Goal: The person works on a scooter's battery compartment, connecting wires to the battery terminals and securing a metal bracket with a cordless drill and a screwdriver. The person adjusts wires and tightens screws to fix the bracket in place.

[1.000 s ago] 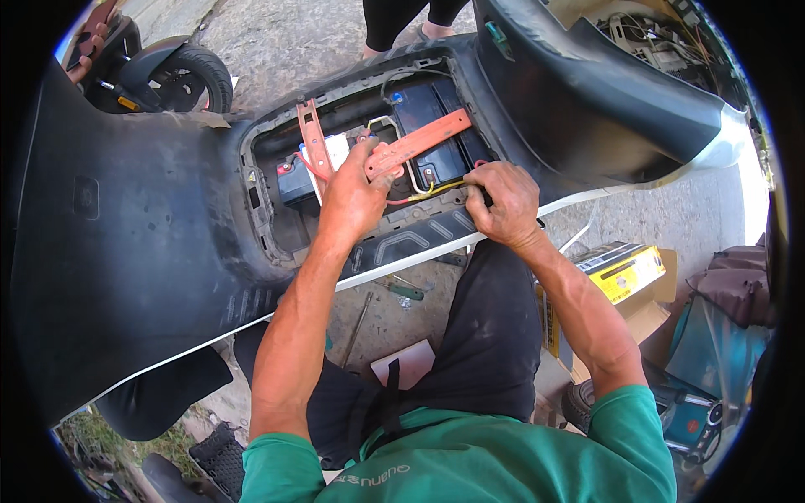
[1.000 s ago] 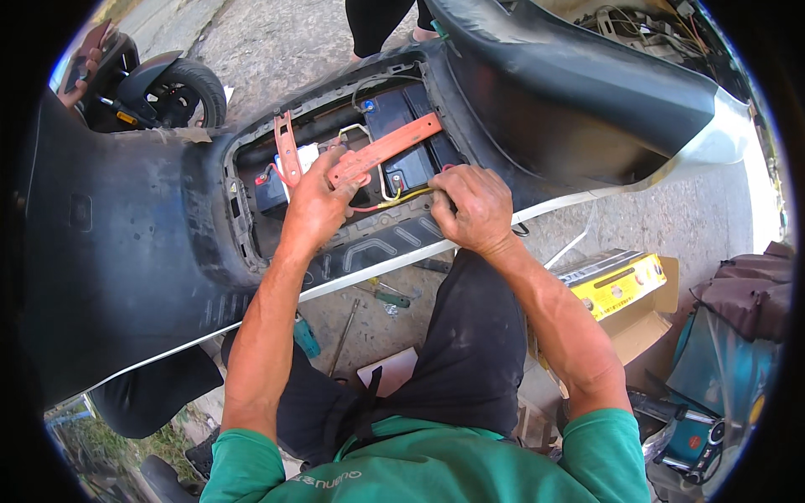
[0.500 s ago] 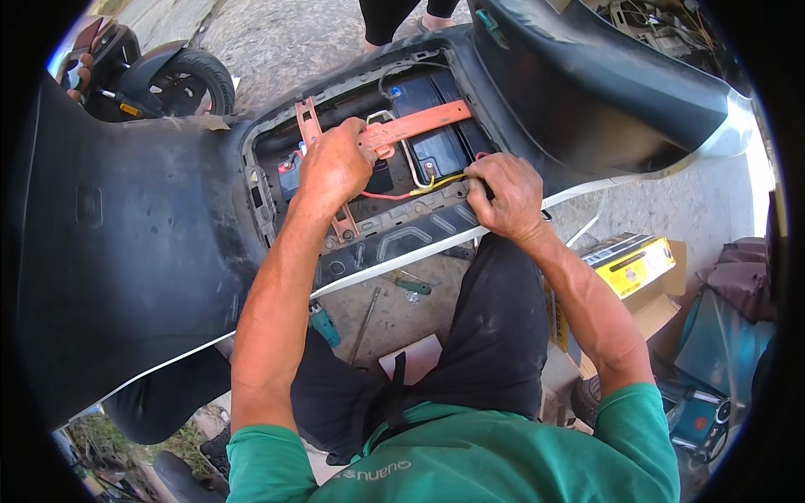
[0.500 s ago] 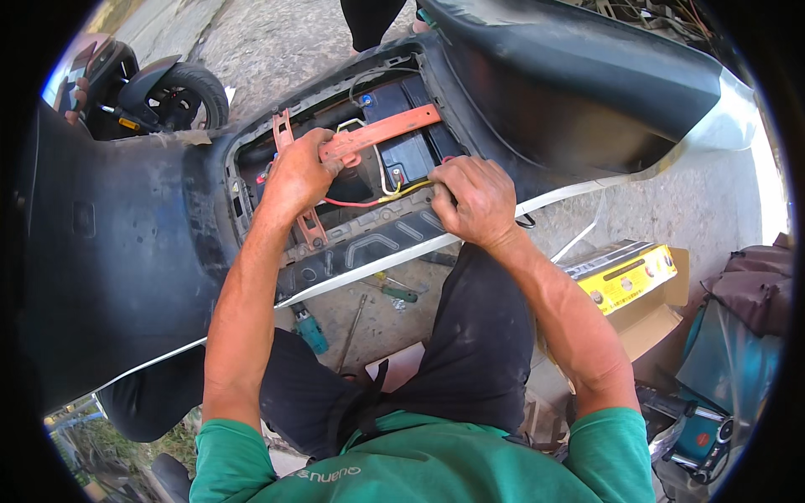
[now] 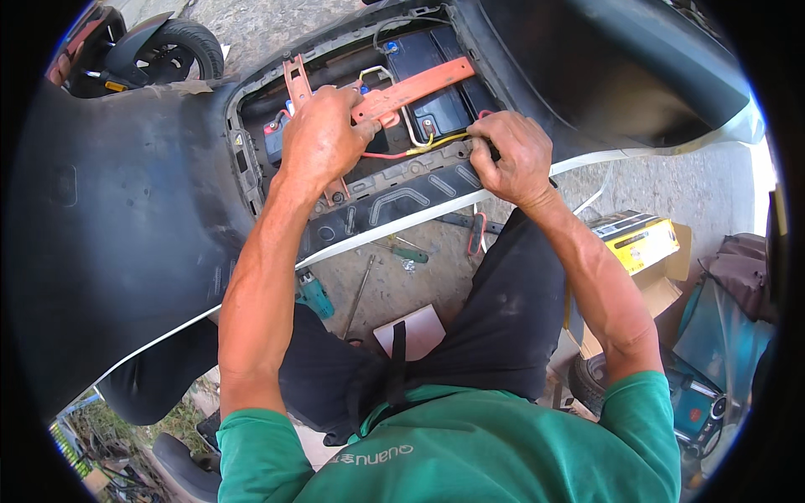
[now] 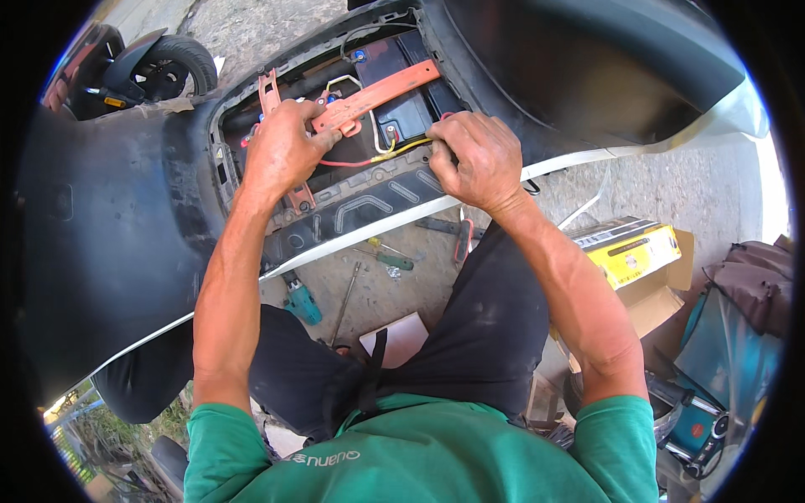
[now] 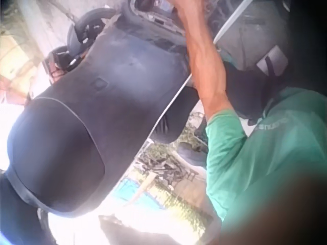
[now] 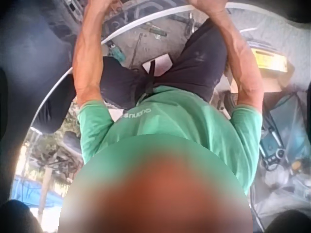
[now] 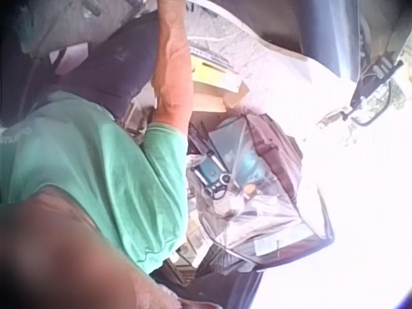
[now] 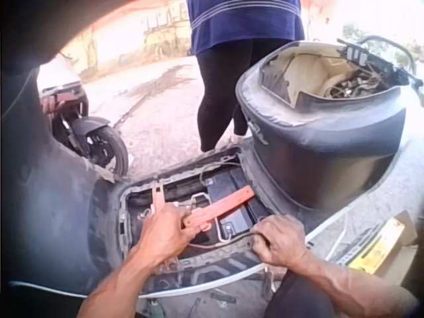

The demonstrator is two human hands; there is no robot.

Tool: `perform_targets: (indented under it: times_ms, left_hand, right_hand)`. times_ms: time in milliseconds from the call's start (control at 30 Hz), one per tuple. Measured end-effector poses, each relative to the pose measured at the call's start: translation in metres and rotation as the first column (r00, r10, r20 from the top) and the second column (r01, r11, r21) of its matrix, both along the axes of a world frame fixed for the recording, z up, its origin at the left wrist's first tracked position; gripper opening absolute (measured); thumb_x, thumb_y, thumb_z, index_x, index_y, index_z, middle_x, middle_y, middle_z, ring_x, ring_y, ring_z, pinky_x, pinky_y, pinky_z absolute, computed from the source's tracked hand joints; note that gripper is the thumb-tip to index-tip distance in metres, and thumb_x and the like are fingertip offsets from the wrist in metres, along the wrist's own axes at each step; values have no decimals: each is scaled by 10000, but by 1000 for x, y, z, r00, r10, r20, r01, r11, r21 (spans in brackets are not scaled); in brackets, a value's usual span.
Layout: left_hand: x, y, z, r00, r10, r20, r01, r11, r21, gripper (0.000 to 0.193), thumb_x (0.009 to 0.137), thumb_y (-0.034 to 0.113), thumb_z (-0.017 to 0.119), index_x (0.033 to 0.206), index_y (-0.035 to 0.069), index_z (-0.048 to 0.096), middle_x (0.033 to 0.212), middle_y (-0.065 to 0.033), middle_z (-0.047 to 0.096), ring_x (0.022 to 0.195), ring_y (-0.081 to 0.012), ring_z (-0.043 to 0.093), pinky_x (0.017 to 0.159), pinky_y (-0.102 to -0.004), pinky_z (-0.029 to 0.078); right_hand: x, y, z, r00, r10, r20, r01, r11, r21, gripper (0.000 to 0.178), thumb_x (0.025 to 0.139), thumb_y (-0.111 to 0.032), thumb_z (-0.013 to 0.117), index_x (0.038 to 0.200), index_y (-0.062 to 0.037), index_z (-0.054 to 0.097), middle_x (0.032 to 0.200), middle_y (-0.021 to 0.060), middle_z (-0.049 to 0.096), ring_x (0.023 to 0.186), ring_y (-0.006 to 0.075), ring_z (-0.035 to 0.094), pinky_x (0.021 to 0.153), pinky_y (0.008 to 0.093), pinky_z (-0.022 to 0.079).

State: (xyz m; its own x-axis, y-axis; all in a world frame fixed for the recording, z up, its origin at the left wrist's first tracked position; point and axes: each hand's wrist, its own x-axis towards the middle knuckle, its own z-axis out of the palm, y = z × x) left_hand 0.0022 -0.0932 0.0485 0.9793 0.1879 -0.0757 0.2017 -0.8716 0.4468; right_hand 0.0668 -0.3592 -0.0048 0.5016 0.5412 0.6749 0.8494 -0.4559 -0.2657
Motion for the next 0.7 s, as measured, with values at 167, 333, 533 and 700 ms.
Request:
perform_targets:
  times_ms: [167,333,533,700]
  left_hand:
    - [-21,-6,-30,959,38,282,-52,998,42,424,810,275,836,1130,8,754,1039,-205,719,939,-371,702,857,-445,551]
    - [-36,7,-9,906,92,413,-78,996,-51,342,806,217,841,1063,7,756,962,-178,706,796,-310,699,751,-403,558]
    - [-107,18,28,871,490,50,-339,671,-660,314,1026,286,631,866,27,704,677,2,597,571,-59,505,543,-231,415]
    - [-222,8,9,939,306,159,-38,550,-834,282,1001,209,674,916,-59,700,825,-91,628,603,-121,590,548,-259,450]
  right_hand:
    - [3,3,-3,999,22,36,-23,999,30,163,728,-75,735,874,-120,677,791,47,659,689,272,640,604,381,464]
    - [-1,-1,-3,999,2,-36,-2,1000,3,141,742,-62,719,879,-92,695,837,77,697,751,295,675,644,399,492]
    - [3,0,-7,1000,18,12,-19,998,64,146,730,-76,737,854,-133,688,775,29,665,683,258,642,614,377,481]
    - [1,-2,-2,999,22,-47,-20,999,47,118,748,-128,734,857,-134,689,770,25,664,683,254,643,619,377,488]
